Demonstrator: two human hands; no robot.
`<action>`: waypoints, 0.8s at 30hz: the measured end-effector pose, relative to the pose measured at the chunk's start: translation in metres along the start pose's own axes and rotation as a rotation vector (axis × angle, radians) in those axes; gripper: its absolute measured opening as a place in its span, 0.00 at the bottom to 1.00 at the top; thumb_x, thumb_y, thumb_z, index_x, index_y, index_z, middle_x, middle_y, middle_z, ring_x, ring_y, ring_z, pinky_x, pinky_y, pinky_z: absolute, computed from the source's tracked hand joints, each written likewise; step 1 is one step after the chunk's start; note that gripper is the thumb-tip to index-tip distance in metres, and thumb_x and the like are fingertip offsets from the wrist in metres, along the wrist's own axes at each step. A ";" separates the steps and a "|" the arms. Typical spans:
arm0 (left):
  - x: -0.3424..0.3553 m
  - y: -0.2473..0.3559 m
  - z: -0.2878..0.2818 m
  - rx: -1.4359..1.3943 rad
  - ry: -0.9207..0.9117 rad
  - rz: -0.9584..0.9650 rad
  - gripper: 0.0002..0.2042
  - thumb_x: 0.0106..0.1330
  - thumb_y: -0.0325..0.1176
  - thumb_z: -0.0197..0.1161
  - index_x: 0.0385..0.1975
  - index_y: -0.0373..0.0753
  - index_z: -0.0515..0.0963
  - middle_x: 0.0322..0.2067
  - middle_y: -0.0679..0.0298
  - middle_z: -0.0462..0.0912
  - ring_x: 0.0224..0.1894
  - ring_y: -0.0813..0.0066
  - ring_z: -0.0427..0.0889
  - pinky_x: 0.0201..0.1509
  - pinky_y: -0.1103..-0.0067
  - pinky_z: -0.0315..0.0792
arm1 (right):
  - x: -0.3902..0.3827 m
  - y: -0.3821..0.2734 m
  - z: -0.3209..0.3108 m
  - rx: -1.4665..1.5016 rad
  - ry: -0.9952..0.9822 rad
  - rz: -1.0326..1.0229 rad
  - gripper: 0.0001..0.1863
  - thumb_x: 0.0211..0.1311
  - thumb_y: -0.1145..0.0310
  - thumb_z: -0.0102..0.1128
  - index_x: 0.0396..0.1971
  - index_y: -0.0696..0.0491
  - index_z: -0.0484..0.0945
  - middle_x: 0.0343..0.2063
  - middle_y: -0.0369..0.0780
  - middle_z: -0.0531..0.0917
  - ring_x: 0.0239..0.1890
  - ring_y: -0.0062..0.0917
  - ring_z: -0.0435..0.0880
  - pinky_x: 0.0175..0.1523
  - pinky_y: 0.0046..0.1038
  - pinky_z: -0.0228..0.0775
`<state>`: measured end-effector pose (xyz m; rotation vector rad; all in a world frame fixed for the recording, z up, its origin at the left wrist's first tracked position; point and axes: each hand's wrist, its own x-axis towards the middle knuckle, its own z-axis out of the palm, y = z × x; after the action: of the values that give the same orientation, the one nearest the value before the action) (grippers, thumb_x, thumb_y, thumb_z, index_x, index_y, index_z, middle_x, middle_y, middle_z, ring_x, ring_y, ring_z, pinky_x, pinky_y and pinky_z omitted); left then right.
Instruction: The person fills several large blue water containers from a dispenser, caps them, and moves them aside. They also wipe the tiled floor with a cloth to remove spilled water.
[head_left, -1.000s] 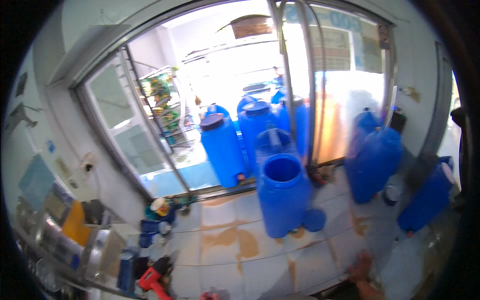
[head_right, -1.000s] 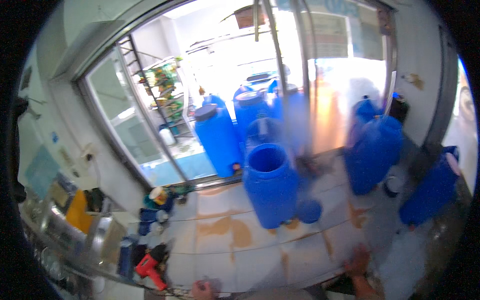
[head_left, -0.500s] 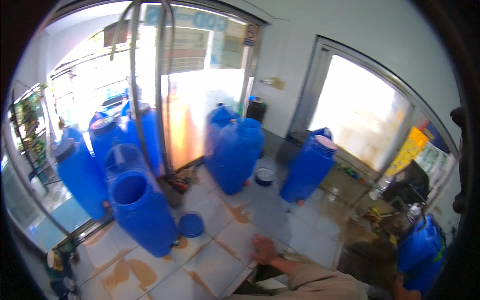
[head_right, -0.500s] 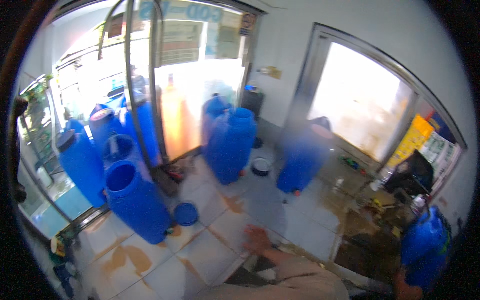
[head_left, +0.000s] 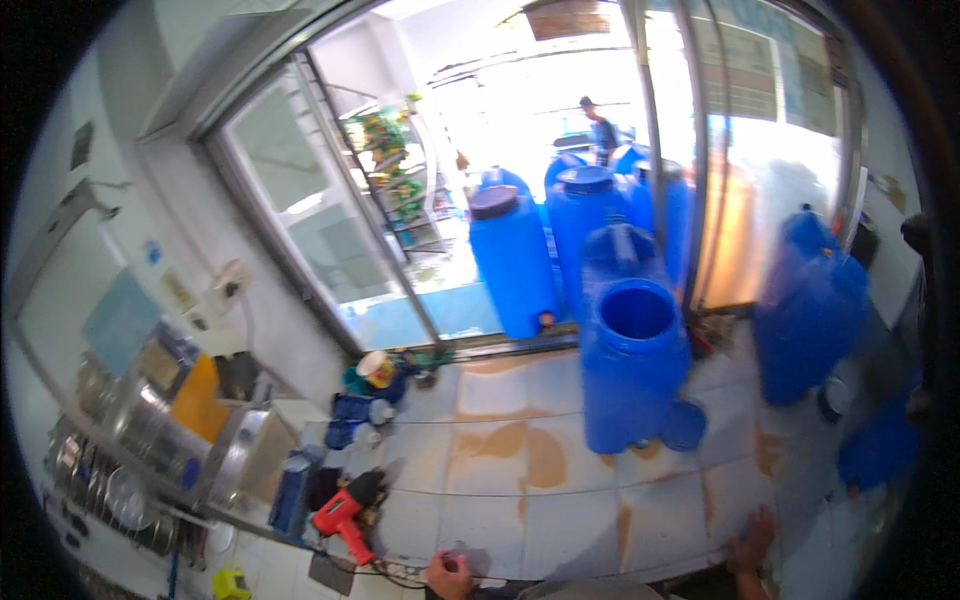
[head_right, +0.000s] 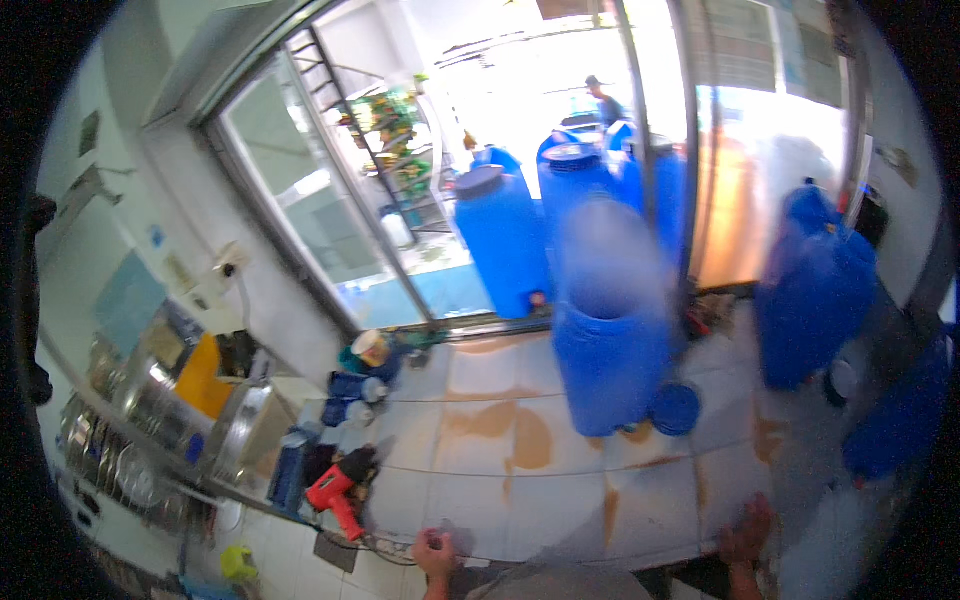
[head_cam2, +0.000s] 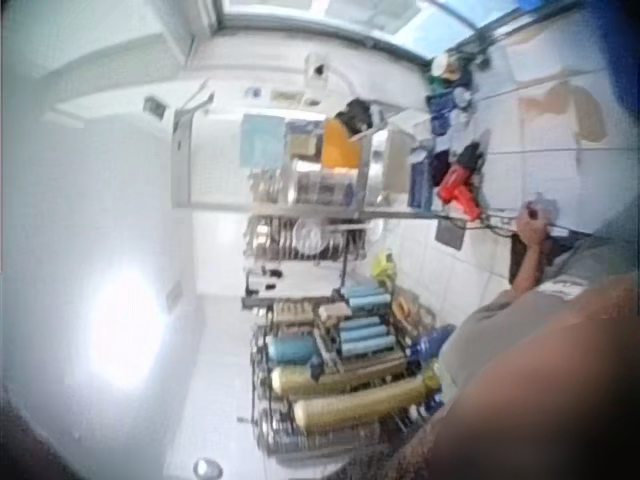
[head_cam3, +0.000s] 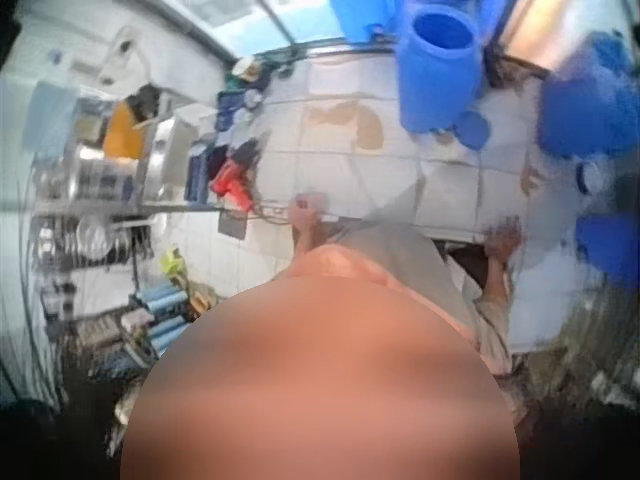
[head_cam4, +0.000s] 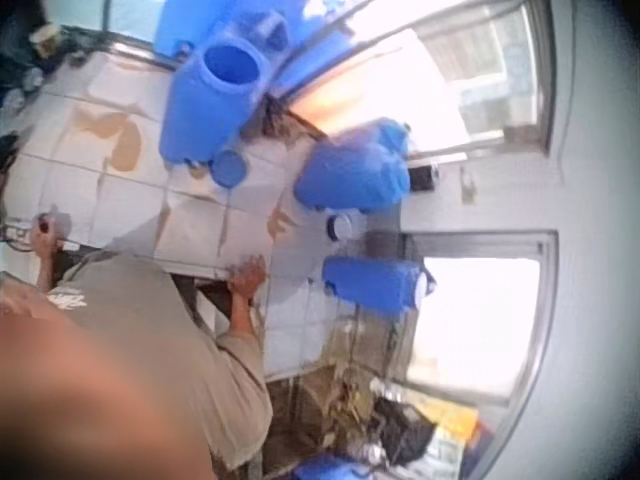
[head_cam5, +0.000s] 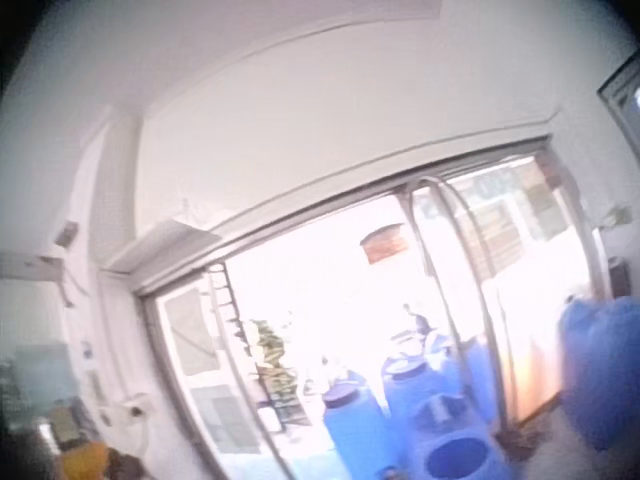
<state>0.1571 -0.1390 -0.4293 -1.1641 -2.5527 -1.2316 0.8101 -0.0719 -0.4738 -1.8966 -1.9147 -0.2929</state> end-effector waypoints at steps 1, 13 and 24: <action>0.002 -0.003 0.000 0.029 0.005 0.043 0.16 0.52 0.40 0.73 0.38 0.39 0.81 0.27 0.62 0.83 0.28 0.61 0.80 0.40 0.65 0.74 | 0.000 -0.006 -0.004 0.000 0.030 -0.004 0.36 0.71 0.41 0.46 0.64 0.57 0.67 0.69 0.55 0.67 0.71 0.51 0.63 0.74 0.56 0.48; 0.020 -0.033 -0.001 0.038 -0.102 0.052 0.16 0.57 0.38 0.71 0.40 0.37 0.77 0.23 0.60 0.79 0.25 0.62 0.77 0.33 0.65 0.70 | 0.015 -0.063 -0.048 0.062 -0.013 0.101 0.36 0.56 0.43 0.63 0.59 0.52 0.71 0.68 0.48 0.68 0.67 0.49 0.66 0.69 0.53 0.54; 0.027 -0.035 0.002 0.095 -0.216 -0.007 0.23 0.64 0.50 0.67 0.47 0.38 0.74 0.21 0.63 0.75 0.25 0.62 0.76 0.32 0.64 0.69 | 0.012 -0.058 -0.044 0.047 -0.028 0.135 0.39 0.52 0.45 0.67 0.63 0.49 0.72 0.71 0.45 0.66 0.68 0.48 0.66 0.71 0.52 0.54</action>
<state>0.1148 -0.1349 -0.4434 -1.3350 -2.7342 -1.0240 0.7597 -0.0833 -0.4208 -1.9973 -1.7841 -0.1795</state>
